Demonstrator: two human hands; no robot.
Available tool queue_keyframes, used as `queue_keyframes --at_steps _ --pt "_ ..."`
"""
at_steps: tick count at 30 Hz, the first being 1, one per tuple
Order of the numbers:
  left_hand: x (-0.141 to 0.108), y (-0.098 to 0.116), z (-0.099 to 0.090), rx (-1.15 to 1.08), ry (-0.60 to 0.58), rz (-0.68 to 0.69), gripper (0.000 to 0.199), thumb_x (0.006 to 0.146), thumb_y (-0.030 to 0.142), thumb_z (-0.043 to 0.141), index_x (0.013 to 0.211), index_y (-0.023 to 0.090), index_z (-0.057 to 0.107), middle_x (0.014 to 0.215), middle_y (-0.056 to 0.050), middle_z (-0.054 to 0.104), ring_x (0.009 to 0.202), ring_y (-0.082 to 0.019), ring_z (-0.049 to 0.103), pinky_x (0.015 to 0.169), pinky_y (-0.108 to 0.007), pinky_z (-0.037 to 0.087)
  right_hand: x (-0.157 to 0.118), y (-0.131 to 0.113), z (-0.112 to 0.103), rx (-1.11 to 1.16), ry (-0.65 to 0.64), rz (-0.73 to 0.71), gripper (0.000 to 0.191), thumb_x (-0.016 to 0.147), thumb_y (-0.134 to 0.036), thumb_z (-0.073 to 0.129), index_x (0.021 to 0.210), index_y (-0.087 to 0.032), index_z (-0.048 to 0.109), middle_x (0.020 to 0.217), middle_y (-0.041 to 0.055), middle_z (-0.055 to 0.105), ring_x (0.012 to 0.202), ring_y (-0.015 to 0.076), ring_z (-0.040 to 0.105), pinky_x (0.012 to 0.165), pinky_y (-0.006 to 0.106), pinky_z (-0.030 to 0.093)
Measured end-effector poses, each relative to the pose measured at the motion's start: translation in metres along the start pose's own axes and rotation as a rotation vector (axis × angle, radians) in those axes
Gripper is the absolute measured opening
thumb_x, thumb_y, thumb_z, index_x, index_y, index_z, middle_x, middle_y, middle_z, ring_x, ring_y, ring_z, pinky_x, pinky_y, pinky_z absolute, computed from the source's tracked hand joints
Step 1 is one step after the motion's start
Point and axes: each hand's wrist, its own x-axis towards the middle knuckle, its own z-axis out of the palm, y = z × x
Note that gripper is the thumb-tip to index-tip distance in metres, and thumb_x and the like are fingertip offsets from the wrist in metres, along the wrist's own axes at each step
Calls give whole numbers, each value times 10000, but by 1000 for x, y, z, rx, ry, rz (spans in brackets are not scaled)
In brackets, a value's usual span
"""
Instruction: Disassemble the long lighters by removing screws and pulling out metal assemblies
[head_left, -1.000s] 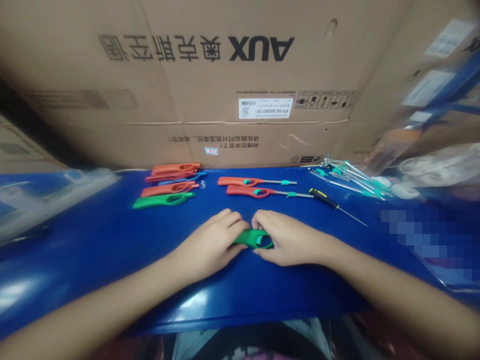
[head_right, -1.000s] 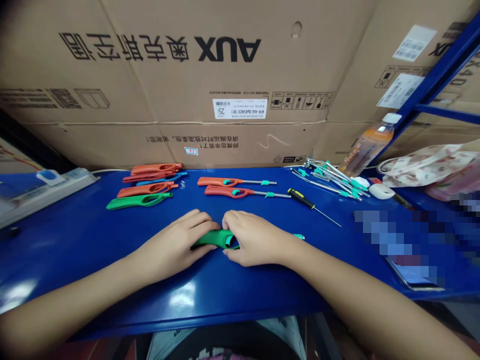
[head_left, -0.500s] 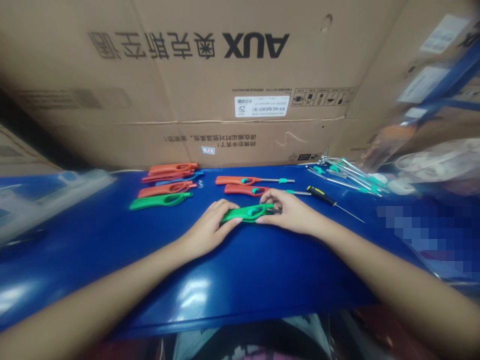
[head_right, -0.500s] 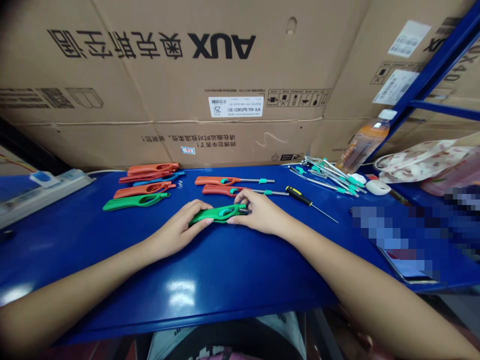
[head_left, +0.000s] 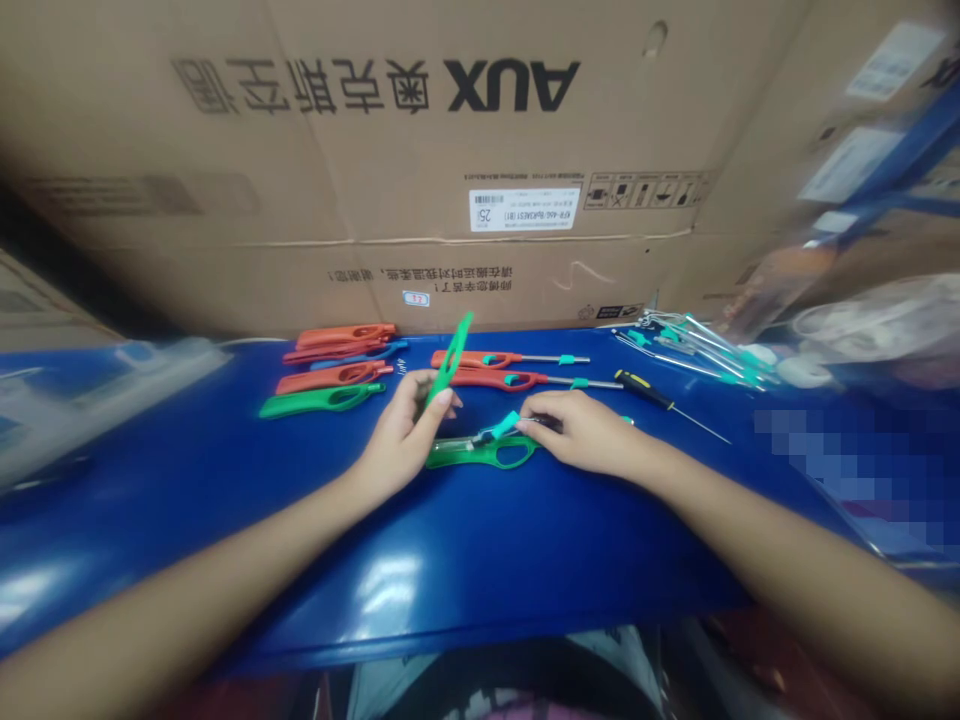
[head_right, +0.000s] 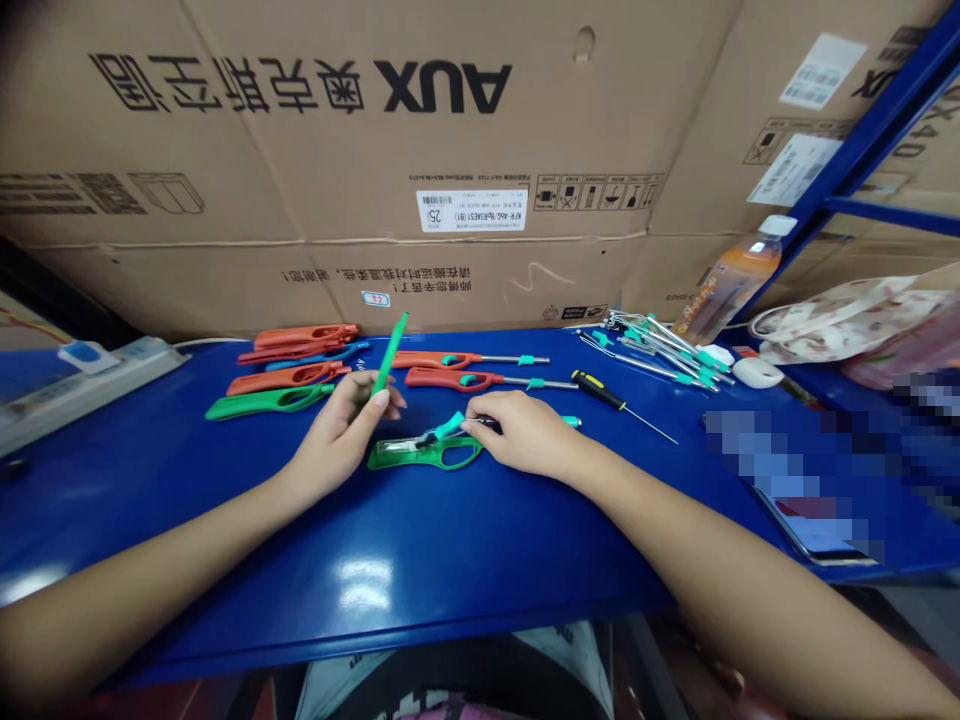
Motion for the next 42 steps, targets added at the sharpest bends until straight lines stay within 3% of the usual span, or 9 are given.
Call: queue_keyframes --at_steps 3,7,13,18,21,24,28,37,42 --pt "4 -1 -5 12 46 -28 295 898 438 628 972 229 435 762 56 497 650 -114 488 652 -253 423 -2 -2 -5 -155 -47 -42 210 979 -320 531 838 -192 620 823 25 664 755 158 570 649 265 339" --pt "3 -3 -8 120 -54 -28 370 829 410 713 860 227 392 672 89 381 580 -89 383 588 -227 348 -5 -6 -9 -271 -104 -130 252 993 -345 519 802 -194 583 826 31 650 757 163 562 629 267 307" --pt "-1 0 -5 247 -242 67 493 755 446 802 1136 219 587 948 -10 671 843 -177 642 779 -293 508 -7 -9 -9 -242 19 -142 282 1010 -347 487 799 -196 597 775 20 652 731 155 576 624 269 299" --pt "1 -2 -7 299 -331 85 516 811 357 748 1288 229 597 1003 -33 746 888 -208 704 872 -347 541 -6 -7 -10 -306 90 -150 308 1007 -362 482 772 -195 592 759 26 660 711 157 565 619 276 288" --pt "2 -3 -8 341 -357 150 431 835 337 718 1240 208 646 1109 -70 735 993 -233 693 906 -351 524 -6 -6 -9 -311 102 -145 298 1001 -357 487 776 -195 596 755 28 663 710 159 564 616 276 285" --pt "3 0 -9 366 -384 200 210 884 317 651 1031 179 711 1011 -70 724 908 -210 679 808 -307 515 -5 -5 -10 -294 105 -120 282 996 -359 489 806 -197 620 767 27 674 716 160 573 616 274 286" --pt "5 7 -12 365 -309 198 157 878 309 641 917 172 707 866 -37 676 789 -179 628 731 -283 481 -5 -5 -13 -258 151 -66 289 981 -385 499 812 -206 650 726 12 657 677 152 556 604 271 288" --pt "11 15 -25 409 -209 167 180 840 335 660 902 175 716 854 -30 682 783 -189 619 739 -297 473 -3 3 -21 72 303 9 317 935 -431 520 732 -205 613 588 -34 446 530 112 356 534 268 264" --pt "20 11 -34 211 -54 -79 320 760 454 754 914 173 742 857 -38 734 712 -181 628 677 -297 485 -2 8 -39 192 502 35 338 940 -449 498 697 -214 489 631 -25 429 587 124 381 569 273 309"
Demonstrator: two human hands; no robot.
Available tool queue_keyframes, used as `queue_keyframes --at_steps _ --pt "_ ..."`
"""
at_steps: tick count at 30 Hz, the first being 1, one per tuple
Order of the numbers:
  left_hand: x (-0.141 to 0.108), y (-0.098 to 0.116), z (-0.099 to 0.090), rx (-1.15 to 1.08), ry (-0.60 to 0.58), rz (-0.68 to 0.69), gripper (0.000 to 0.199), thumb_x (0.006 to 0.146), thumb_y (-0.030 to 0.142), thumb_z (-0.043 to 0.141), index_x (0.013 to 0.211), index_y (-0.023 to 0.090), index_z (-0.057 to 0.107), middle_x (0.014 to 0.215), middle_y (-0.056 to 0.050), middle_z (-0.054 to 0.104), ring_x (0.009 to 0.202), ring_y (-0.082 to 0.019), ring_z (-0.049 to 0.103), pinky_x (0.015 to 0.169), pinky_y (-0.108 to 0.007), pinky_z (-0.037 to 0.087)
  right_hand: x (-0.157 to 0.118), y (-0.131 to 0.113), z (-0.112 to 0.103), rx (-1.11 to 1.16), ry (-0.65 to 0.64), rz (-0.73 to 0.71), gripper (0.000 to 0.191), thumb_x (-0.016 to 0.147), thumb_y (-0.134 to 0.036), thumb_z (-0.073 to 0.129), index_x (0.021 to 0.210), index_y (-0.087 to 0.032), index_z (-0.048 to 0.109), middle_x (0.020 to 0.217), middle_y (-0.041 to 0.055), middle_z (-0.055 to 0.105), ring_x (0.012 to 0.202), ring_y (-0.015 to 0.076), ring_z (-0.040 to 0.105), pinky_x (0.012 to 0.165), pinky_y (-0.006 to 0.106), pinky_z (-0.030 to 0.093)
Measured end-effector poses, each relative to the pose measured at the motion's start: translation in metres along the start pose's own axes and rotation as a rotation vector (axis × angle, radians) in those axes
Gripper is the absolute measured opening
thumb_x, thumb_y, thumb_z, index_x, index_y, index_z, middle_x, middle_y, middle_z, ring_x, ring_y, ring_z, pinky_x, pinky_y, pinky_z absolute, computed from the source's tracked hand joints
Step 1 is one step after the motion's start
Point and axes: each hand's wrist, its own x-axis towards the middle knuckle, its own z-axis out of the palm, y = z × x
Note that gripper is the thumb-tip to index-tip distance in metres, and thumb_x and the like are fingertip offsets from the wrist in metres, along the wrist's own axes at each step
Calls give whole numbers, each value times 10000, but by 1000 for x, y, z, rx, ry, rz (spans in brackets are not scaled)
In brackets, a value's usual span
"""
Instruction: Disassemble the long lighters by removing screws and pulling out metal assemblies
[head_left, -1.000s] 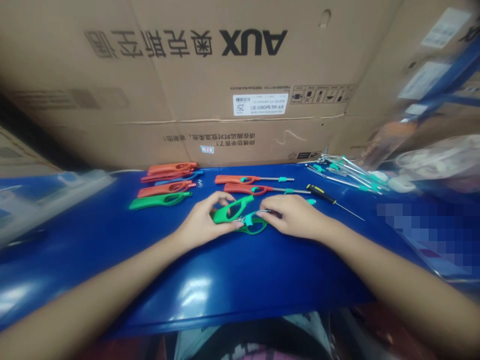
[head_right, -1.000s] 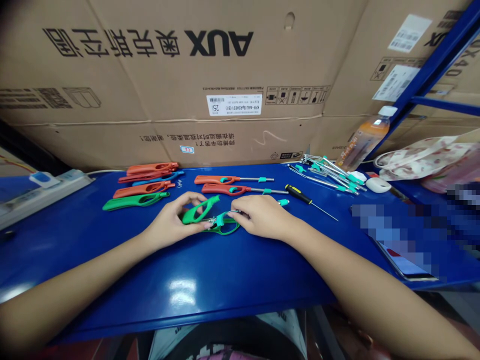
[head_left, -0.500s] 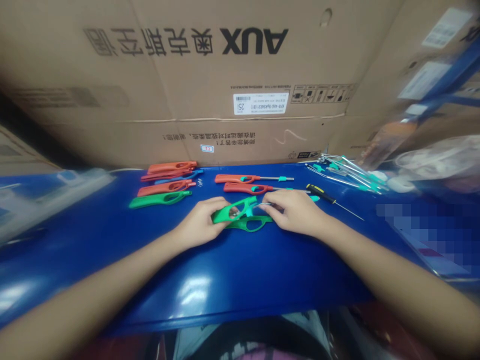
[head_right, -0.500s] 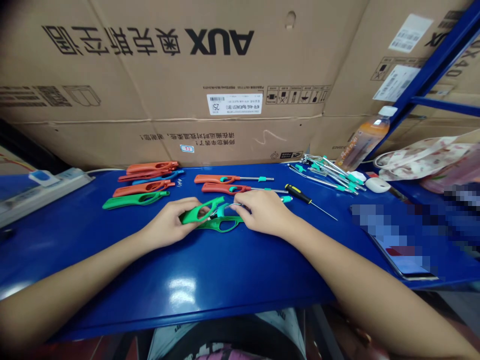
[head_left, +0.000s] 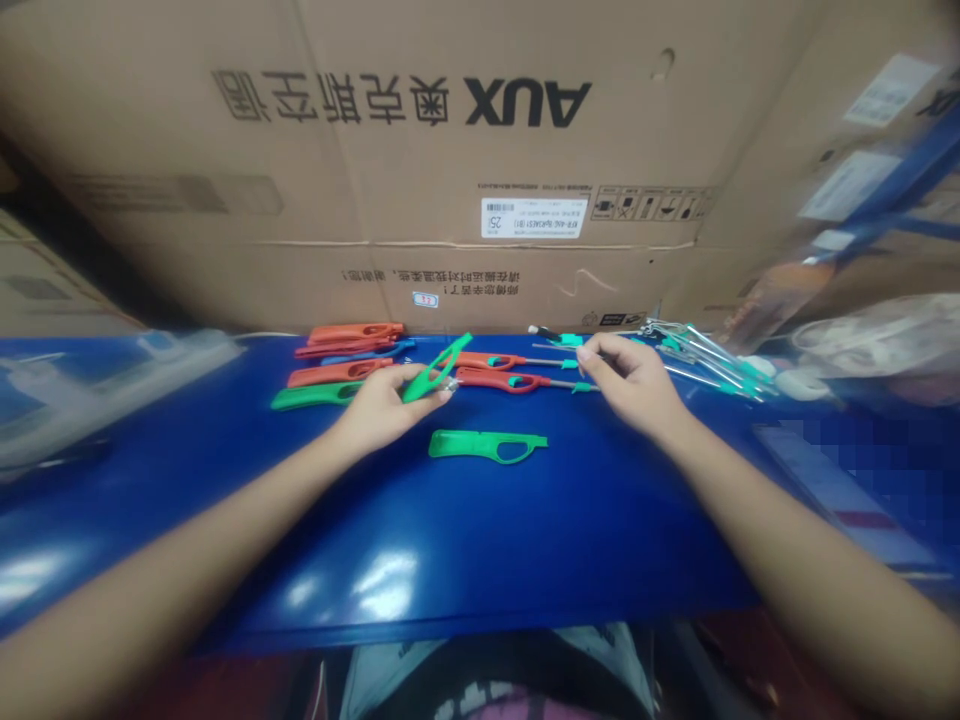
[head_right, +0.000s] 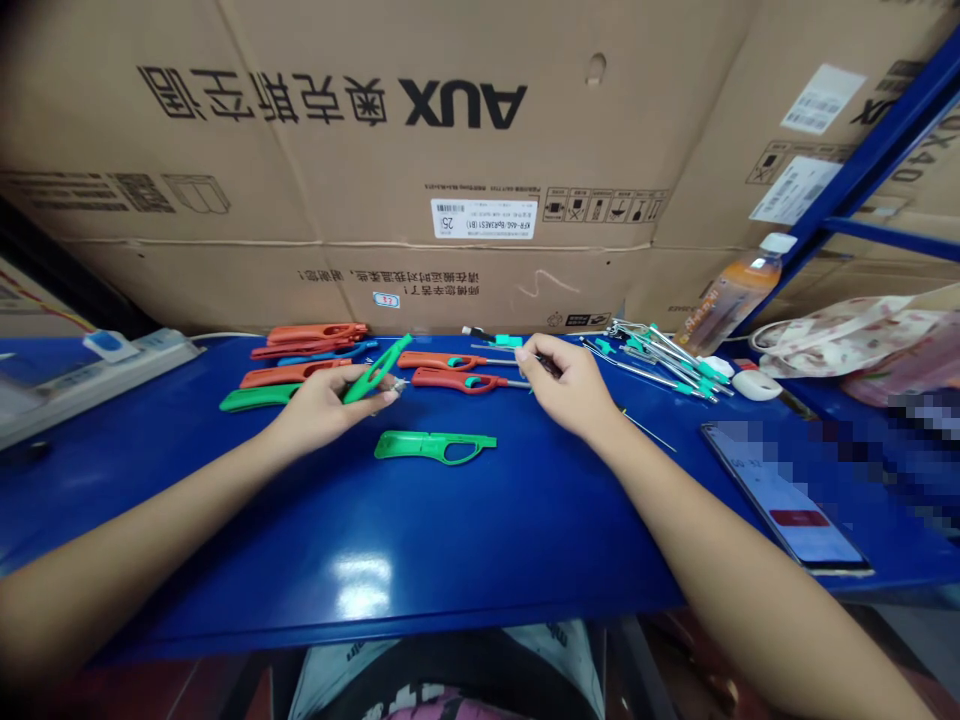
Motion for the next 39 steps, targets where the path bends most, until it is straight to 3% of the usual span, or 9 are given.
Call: queue_keyframes --at_steps 4,9,14,17,20,23,27,32,39 --pt "-8 15 14 -345 -77 -241 404 718 477 813 954 163 716 830 -40 730 456 -64 420 432 -224 309 -9 -11 12 -10 -62 -23 274 963 -424 475 771 -230 449 631 -44 413 575 122 384 563 265 306" --pt "-25 31 40 -652 -148 -339 414 648 426 878 893 161 675 656 44 606 415 -26 328 390 -197 271 -30 -34 41 -79 -320 -58 234 922 -451 575 914 -235 484 769 -26 583 636 127 513 606 258 348" --pt "-32 34 47 -652 -164 -418 467 635 448 884 945 153 696 722 20 643 479 -45 440 428 -185 328 -37 -35 58 -149 -389 15 257 877 -409 652 1008 -248 500 824 -20 652 687 152 590 623 255 351" --pt "-32 36 45 -623 -196 -406 463 711 461 829 1032 146 718 585 56 557 438 -45 385 442 -193 327 -36 -26 61 -137 -391 -4 175 870 -283 625 997 -244 512 836 -19 655 691 145 589 638 253 363" --pt "-28 32 38 -526 -208 -335 450 806 474 732 1111 144 719 511 77 473 413 -67 362 470 -224 376 -35 -23 57 -192 -402 -38 173 823 -216 612 960 -236 509 835 -11 644 684 148 570 628 254 354" --pt "-22 22 30 -221 -121 -69 346 849 420 688 1081 165 721 808 -23 677 624 -131 574 634 -275 494 -35 -30 51 -238 -464 -81 160 813 -170 559 949 -229 501 771 -25 625 621 137 534 599 254 328" --pt "-16 7 22 172 -64 285 260 833 280 699 1068 168 693 1042 -62 683 935 -208 637 869 -333 512 -45 -45 49 -227 -630 -317 132 885 -262 569 1011 -225 554 743 -35 650 614 138 568 595 264 322" --pt "-17 3 23 285 -161 386 363 866 238 673 1221 164 642 1091 -78 667 967 -210 648 865 -337 539 -62 -54 59 -280 -787 -541 366 889 -432 610 1188 -221 588 829 -2 724 711 176 651 594 294 323" --pt "-18 -3 27 313 -245 480 390 941 282 626 1313 168 599 1212 -111 658 1113 -228 635 968 -359 526 -57 -52 57 -283 -776 -367 324 883 -280 535 1192 -186 566 855 28 720 681 186 632 600 300 357"
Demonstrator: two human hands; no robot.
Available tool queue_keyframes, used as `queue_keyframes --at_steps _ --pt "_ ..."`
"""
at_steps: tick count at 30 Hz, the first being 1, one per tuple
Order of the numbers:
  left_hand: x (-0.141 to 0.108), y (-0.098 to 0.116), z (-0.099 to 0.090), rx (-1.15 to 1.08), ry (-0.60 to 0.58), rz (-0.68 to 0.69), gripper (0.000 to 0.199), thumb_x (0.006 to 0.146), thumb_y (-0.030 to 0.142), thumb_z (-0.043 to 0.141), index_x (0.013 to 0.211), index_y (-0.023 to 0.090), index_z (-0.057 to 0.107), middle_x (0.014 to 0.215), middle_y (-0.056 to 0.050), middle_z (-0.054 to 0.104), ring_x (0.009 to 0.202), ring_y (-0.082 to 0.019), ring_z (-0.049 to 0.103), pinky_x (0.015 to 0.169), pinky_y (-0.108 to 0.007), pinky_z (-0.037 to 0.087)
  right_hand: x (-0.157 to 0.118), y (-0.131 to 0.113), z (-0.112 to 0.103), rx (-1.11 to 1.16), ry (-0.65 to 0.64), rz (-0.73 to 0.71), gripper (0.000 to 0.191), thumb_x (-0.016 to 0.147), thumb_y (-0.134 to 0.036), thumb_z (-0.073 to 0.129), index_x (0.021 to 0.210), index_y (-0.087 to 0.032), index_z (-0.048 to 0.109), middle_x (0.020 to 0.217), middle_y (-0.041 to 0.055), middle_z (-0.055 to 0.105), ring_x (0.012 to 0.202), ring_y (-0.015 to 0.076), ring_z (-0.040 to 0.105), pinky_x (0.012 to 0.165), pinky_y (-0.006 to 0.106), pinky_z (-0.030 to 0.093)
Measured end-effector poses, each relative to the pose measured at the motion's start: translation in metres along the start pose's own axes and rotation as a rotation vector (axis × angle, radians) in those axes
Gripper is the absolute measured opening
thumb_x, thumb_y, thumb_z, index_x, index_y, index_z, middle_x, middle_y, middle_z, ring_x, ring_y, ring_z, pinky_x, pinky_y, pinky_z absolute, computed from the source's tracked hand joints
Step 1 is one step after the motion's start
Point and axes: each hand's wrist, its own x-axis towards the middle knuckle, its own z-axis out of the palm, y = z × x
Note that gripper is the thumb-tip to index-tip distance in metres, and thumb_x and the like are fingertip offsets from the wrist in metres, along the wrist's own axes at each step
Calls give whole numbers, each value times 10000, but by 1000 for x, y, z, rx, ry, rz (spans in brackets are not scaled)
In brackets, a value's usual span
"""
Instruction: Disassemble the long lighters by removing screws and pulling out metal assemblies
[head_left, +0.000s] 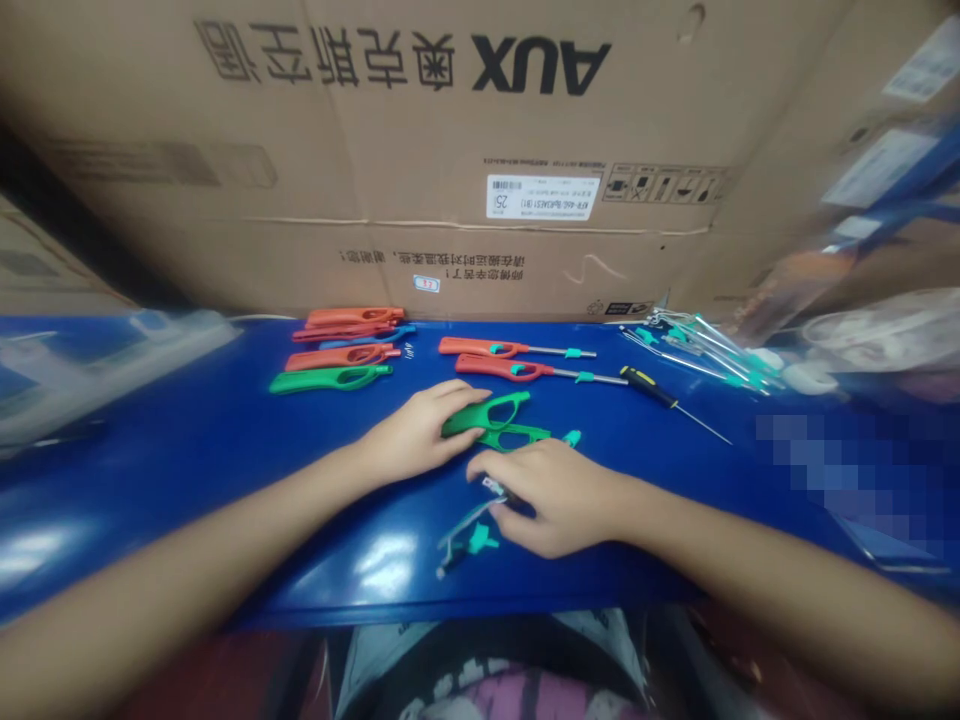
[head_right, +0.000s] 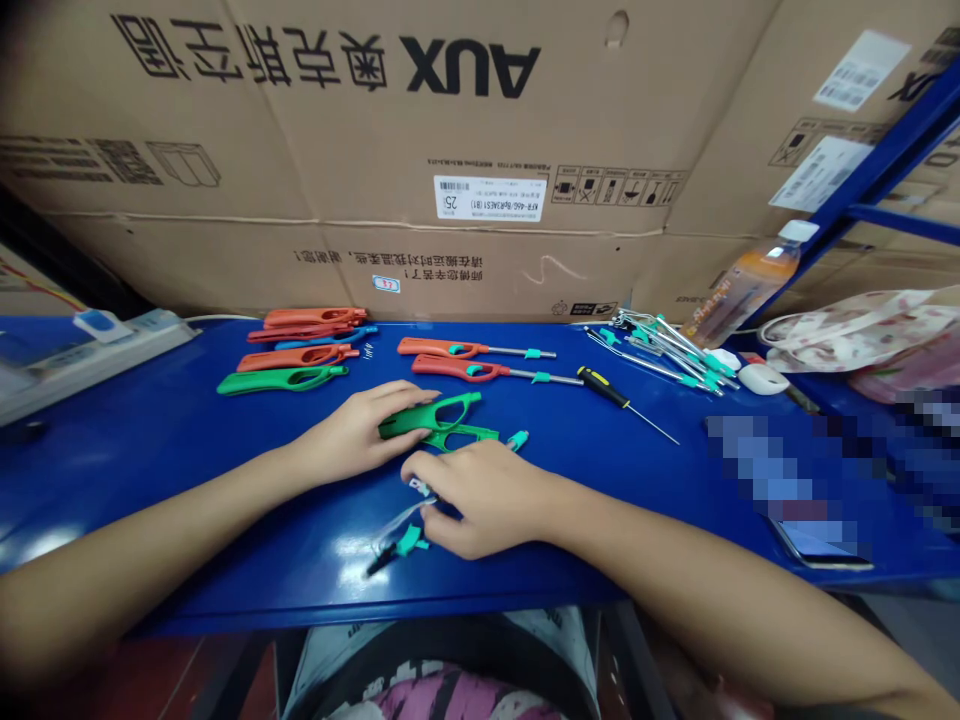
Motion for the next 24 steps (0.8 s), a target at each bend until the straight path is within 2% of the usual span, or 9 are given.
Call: queue_keyframes --at_steps 3,7,11,15,17,20,22,24 --pt "1 2 -2 -4 54 25 306 979 304 583 1255 182 639 1182 -96 682 1132 -228 617 997 -377 502 -1 6 -7 64 32 65 317 887 -209 503 1200 -184 547 927 45 713 756 195 646 658 302 398" --pt "1 11 -8 -68 109 29 251 1036 288 472 1087 174 691 1055 -76 715 1017 -194 637 931 -339 497 -2 17 -12 159 109 157 257 900 -172 486 1152 -199 528 981 45 687 802 187 630 695 298 415" --pt "-1 22 -11 -70 6 71 235 1025 309 498 1045 178 692 975 -51 735 908 -183 635 875 -340 478 -1 25 -16 227 190 232 166 887 -159 507 1043 -208 536 876 12 649 730 160 573 664 280 395" --pt "-3 25 -13 22 -62 93 290 939 415 623 1113 190 681 1046 -69 717 964 -228 622 911 -386 460 -1 26 -20 215 238 261 95 871 -217 589 950 -211 537 791 -21 603 654 130 514 620 260 361" --pt "-3 22 -14 38 -79 96 311 959 404 580 1173 192 657 1114 -83 700 1026 -245 611 943 -402 453 -2 23 -22 186 204 238 144 875 -305 641 921 -215 538 773 -31 599 654 126 522 615 253 356" --pt "-3 13 -16 35 -78 62 294 1004 299 464 1228 195 622 1192 -90 676 1109 -247 592 988 -408 449 -3 14 -19 136 133 158 344 849 -516 694 972 -219 573 806 -23 648 700 145 587 625 258 368" --pt "-2 6 -16 77 -80 19 333 965 277 514 1279 200 596 1252 -96 651 1167 -265 568 1023 -428 443 -3 8 -12 81 94 72 502 808 -637 694 1064 -217 594 898 7 699 782 181 643 653 276 388" --pt "-1 1 -14 129 -105 -18 446 911 309 601 1343 206 563 1285 -106 628 1194 -291 553 1037 -456 445 -2 2 -4 14 45 -25 544 823 -668 659 1125 -220 604 964 30 724 859 212 671 676 291 395"
